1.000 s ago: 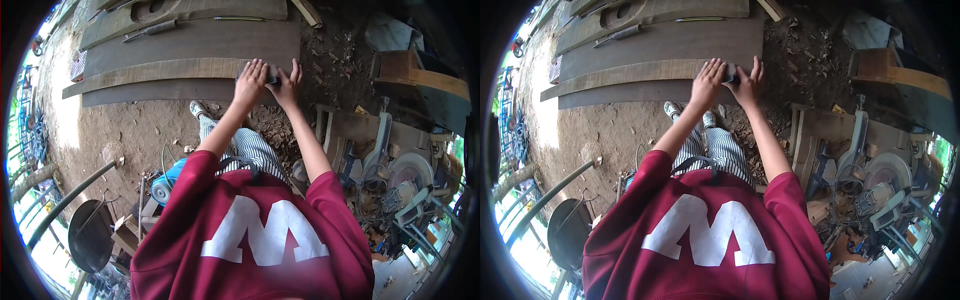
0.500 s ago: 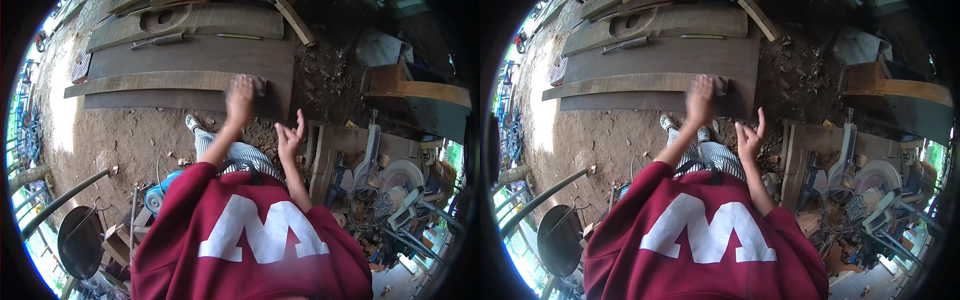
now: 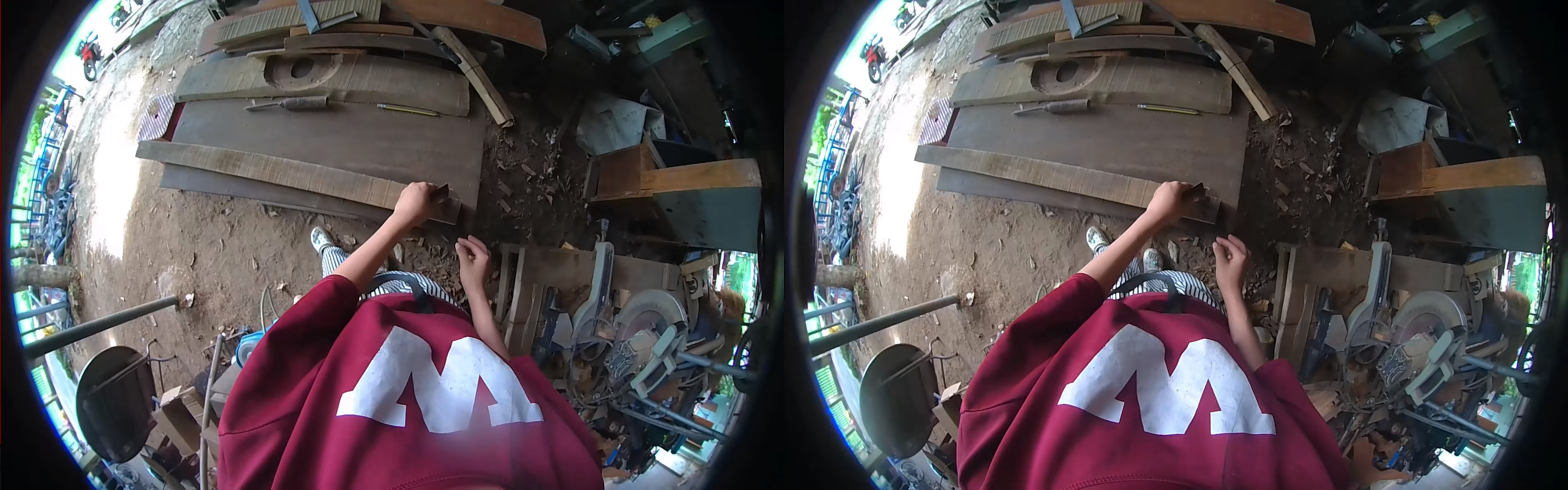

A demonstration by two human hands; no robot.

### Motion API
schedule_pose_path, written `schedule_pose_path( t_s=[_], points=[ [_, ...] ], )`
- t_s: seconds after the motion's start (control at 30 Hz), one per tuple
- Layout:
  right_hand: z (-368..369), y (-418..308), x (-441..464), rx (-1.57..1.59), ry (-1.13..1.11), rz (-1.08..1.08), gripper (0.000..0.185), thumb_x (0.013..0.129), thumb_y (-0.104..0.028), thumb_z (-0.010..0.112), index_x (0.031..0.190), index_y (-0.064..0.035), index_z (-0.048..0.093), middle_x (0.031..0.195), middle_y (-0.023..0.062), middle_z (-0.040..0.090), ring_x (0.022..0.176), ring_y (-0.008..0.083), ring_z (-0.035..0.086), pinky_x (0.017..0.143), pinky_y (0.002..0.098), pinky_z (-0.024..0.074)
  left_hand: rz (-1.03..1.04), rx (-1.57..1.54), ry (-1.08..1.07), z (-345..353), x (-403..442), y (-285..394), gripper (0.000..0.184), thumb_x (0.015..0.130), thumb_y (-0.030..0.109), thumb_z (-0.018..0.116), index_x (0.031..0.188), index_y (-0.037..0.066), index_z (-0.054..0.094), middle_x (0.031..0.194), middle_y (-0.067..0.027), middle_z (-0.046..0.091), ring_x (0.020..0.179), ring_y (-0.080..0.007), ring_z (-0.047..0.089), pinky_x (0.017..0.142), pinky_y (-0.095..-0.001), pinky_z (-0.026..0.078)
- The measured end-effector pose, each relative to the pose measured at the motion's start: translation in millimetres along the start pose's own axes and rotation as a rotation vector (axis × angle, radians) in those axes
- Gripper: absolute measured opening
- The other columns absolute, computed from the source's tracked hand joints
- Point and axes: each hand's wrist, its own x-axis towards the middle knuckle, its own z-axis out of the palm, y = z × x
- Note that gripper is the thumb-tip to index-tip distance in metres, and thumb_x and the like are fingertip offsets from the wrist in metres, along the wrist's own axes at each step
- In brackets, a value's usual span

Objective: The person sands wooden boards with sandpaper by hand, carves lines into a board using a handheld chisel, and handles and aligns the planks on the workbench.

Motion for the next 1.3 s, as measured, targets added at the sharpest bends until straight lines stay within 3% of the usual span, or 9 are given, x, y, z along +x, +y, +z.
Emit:
schedule_pose_path(
  t_s=[0.1,0.33,0.5,0.73,0.83,0.9,1.2,1.27,1.3],
  points=[
    [3.5,4.5,2.8,0.010,0.017,-0.016,0.014,0.074,-0.015,0.064,0.085,-0.0064,0.066,0.099,0.0115,0.058,0.094,0.0251,0.052,0.075,0.0328,0.0431,0.181,-0.054,0.285,27.2,17.0,-35.3,0.037,0.073,0.027,0.061,0.098,0.000,0.060,0.108,-0.0190,0.054,0.103,-0.0317,0.050,0.087,-0.0387,0.041],
    [-3.5,6.8,7.8,-0.010,0.105,-0.001,0.012,0.074,-0.011,0.061,0.083,-0.0062,0.066,0.092,0.0105,0.061,0.092,0.0265,0.052,0.081,0.0360,0.0402,0.134,0.176,0.251,23.4,15.2,-5.0,0.027,0.075,0.022,0.058,0.089,-0.001,0.063,0.114,-0.0214,0.050,0.112,-0.0311,0.045,0.093,-0.0397,0.038],
    [-4.2,-1.6,8.4,-0.248,0.089,-0.125,0.013,0.071,-0.009,0.060,0.082,-0.0093,0.065,0.094,0.0073,0.060,0.094,0.0272,0.049,0.084,0.0367,0.0387,0.025,0.466,0.091,5.1,20.7,13.8,0.030,0.067,0.033,0.067,0.079,0.006,0.066,0.079,-0.0138,0.064,0.080,-0.0295,0.061,0.072,-0.0372,0.049],
    [-3.3,-31.5,25.2,-0.266,0.007,-0.308,0.050,0.062,-0.016,0.071,0.108,-0.0087,0.054,0.109,0.0084,0.053,0.102,0.0276,0.043,0.090,0.0374,0.0358,0.139,0.498,0.034,-3.9,28.4,-2.6,0.032,0.070,0.040,0.064,0.079,0.009,0.066,0.075,-0.0138,0.063,0.073,-0.0300,0.061,0.065,-0.0381,0.049],
    [11.7,-35.1,39.8,-0.302,-0.028,-0.373,0.067,0.057,-0.022,0.075,0.117,-0.0097,0.047,0.112,0.0088,0.049,0.104,0.0278,0.042,0.091,0.0384,0.0345,0.179,0.524,0.032,-6.6,24.1,-2.5,0.029,0.073,0.037,0.061,0.078,0.009,0.066,0.073,-0.0140,0.063,0.072,-0.0302,0.061,0.064,-0.0391,0.049],
    [19.0,-35.2,48.4,-0.333,-0.064,-0.385,0.071,0.056,-0.025,0.076,0.118,-0.0097,0.047,0.112,0.0083,0.048,0.104,0.0278,0.041,0.091,0.0386,0.0344,0.212,0.597,0.014,-14.2,21.3,-0.1,0.013,0.071,0.011,0.053,0.073,0.007,0.065,0.073,-0.0140,0.063,0.071,-0.0295,0.063,0.061,-0.0372,0.050],
    [39.4,-54.5,71.3,-0.466,-0.216,-0.445,0.063,0.049,-0.031,0.078,0.106,-0.0154,0.055,0.116,0.0036,0.043,0.107,0.0282,0.038,0.093,0.0407,0.0320,0.224,0.874,-0.023,-55.2,21.0,-29.6,0.012,0.075,0.019,0.056,0.074,0.013,0.066,0.073,-0.0116,0.063,0.068,-0.0294,0.062,0.058,-0.0374,0.050],
    [39.3,-54.7,71.4,-0.504,-0.183,-0.422,0.061,0.051,-0.033,0.077,0.107,-0.0169,0.056,0.120,0.0033,0.041,0.114,0.0288,0.033,0.095,0.0418,0.0303,-0.001,0.908,0.042,-103.8,23.9,-52.2,0.016,0.076,0.013,0.053,0.077,0.018,0.067,0.076,-0.0062,0.064,0.069,-0.0248,0.063,0.057,-0.0335,0.050],
    [40.6,-54.0,70.7,-0.464,-0.152,-0.418,0.058,0.048,-0.032,0.078,0.101,-0.0169,0.059,0.119,0.0043,0.041,0.114,0.0289,0.033,0.096,0.0418,0.0291,0.129,0.687,0.154,-137.6,23.5,-92.0,0.023,0.077,0.010,0.049,0.081,0.022,0.068,0.080,0.0002,0.065,0.071,-0.0203,0.063,0.058,-0.0308,0.049]
  ],
)
